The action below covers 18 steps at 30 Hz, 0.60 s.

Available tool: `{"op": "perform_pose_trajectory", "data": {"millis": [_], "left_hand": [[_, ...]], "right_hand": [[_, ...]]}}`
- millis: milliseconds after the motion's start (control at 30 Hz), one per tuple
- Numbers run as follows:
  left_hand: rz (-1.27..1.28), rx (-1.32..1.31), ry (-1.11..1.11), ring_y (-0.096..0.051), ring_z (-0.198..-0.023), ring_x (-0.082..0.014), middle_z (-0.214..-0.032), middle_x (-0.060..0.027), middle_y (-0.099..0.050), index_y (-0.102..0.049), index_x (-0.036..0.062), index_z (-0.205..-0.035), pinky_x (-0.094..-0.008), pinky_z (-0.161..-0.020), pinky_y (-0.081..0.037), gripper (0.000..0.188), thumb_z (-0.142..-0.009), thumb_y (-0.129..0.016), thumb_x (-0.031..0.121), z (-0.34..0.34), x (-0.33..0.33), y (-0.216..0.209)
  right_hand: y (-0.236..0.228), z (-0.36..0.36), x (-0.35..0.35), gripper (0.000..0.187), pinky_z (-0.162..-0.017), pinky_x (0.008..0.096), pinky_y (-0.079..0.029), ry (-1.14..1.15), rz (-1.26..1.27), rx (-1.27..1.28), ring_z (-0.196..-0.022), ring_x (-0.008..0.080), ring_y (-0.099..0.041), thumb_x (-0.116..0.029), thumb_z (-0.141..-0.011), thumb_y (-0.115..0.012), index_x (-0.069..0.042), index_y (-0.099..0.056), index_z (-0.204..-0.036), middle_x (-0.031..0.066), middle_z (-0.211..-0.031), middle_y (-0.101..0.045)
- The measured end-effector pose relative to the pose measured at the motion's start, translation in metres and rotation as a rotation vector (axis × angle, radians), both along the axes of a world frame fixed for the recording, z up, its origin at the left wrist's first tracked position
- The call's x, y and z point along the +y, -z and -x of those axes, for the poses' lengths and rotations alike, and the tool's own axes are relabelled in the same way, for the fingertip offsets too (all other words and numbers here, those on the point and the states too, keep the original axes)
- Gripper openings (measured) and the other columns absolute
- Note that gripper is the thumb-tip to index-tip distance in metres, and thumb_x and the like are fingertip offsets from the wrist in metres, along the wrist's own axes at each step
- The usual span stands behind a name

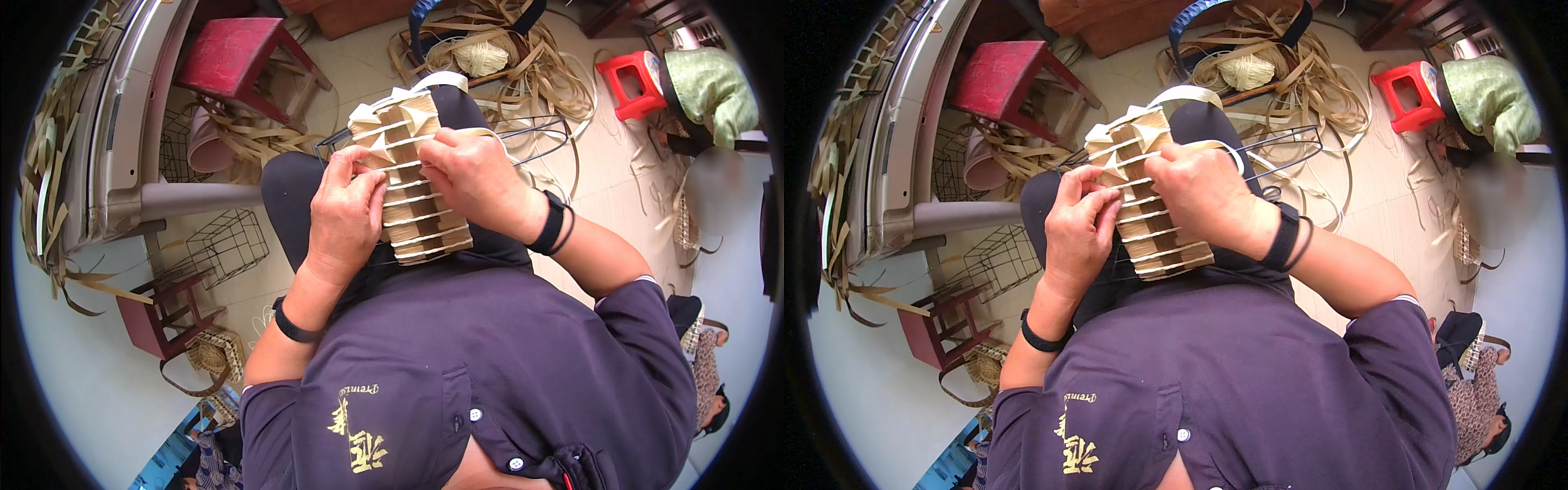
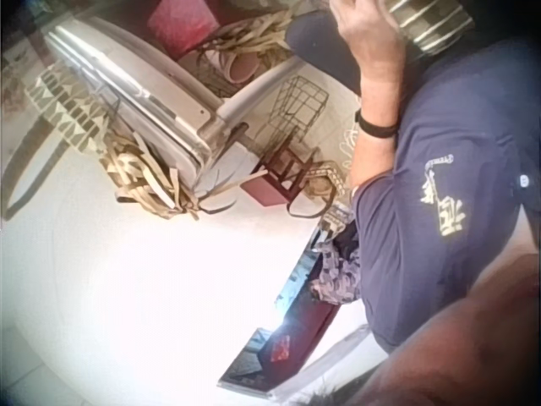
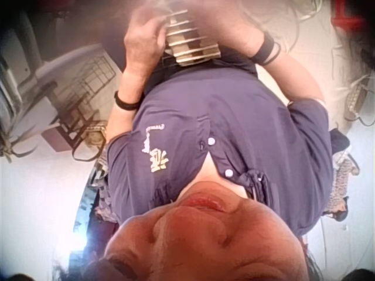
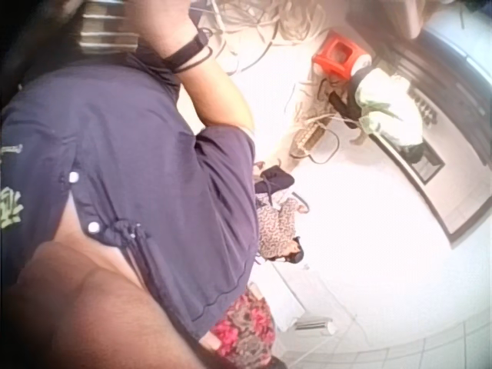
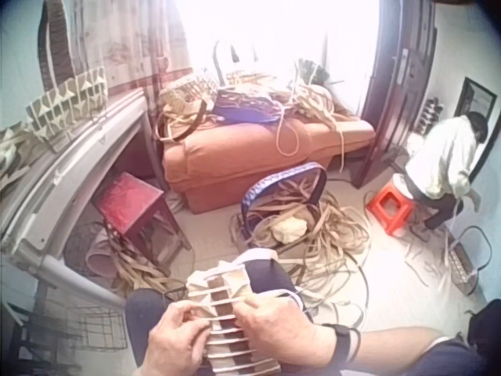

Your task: The person weaves a long bamboo strip through a structured frame by hand, pulling the strip through multiple slots and securing it.

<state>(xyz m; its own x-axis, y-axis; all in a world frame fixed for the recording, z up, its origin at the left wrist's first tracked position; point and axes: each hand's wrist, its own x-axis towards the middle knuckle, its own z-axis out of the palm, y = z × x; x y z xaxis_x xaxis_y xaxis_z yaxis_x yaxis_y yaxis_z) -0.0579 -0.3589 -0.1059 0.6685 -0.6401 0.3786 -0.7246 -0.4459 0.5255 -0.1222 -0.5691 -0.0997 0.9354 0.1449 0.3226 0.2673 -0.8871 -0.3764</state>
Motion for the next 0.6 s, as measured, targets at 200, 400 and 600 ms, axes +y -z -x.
{"op": "perform_pose_trajectory", "data": {"millis": [200,400,600], "left_hand": [[0.036,0.100,-0.039,-0.069,-0.087,-0.0252,-0.113,-0.0158,-0.062,-0.071,-0.0046,-0.093,-0.0344,-0.072,-0.058,0.011,-0.084,-0.077,-0.001,0.000,0.002,0.000],[0.003,0.128,-0.085,-0.069,-0.081,-0.0243,-0.108,-0.0142,-0.061,-0.070,-0.0053,-0.090,-0.0341,-0.070,-0.058,0.010,-0.085,-0.077,0.000,0.002,-0.003,0.001],[-0.069,0.097,-0.146,-0.067,-0.077,-0.0246,-0.104,-0.0127,-0.060,-0.069,-0.0027,-0.085,-0.0353,-0.067,-0.056,0.016,-0.085,-0.081,0.008,0.003,-0.006,0.000]], "right_hand": [[-0.020,0.003,-0.013,0.014,-0.072,0.0424,-0.056,0.010,0.144,0.147,-0.080,0.0295,-0.071,-0.009,-0.079,-0.071,-0.008,-0.064,-0.091,0.0093,-0.083,-0.067],[0.003,-0.010,-0.009,0.008,-0.078,0.0382,-0.050,-0.142,0.199,-0.104,-0.083,0.0244,-0.067,-0.013,-0.078,-0.067,-0.009,-0.061,-0.083,0.0063,-0.082,-0.064],[0.015,-0.009,0.001,0.009,-0.079,0.0372,-0.050,-0.140,0.164,-0.213,-0.084,0.0236,-0.065,-0.015,-0.078,-0.066,-0.009,-0.059,-0.078,0.0066,-0.082,-0.062]]}}
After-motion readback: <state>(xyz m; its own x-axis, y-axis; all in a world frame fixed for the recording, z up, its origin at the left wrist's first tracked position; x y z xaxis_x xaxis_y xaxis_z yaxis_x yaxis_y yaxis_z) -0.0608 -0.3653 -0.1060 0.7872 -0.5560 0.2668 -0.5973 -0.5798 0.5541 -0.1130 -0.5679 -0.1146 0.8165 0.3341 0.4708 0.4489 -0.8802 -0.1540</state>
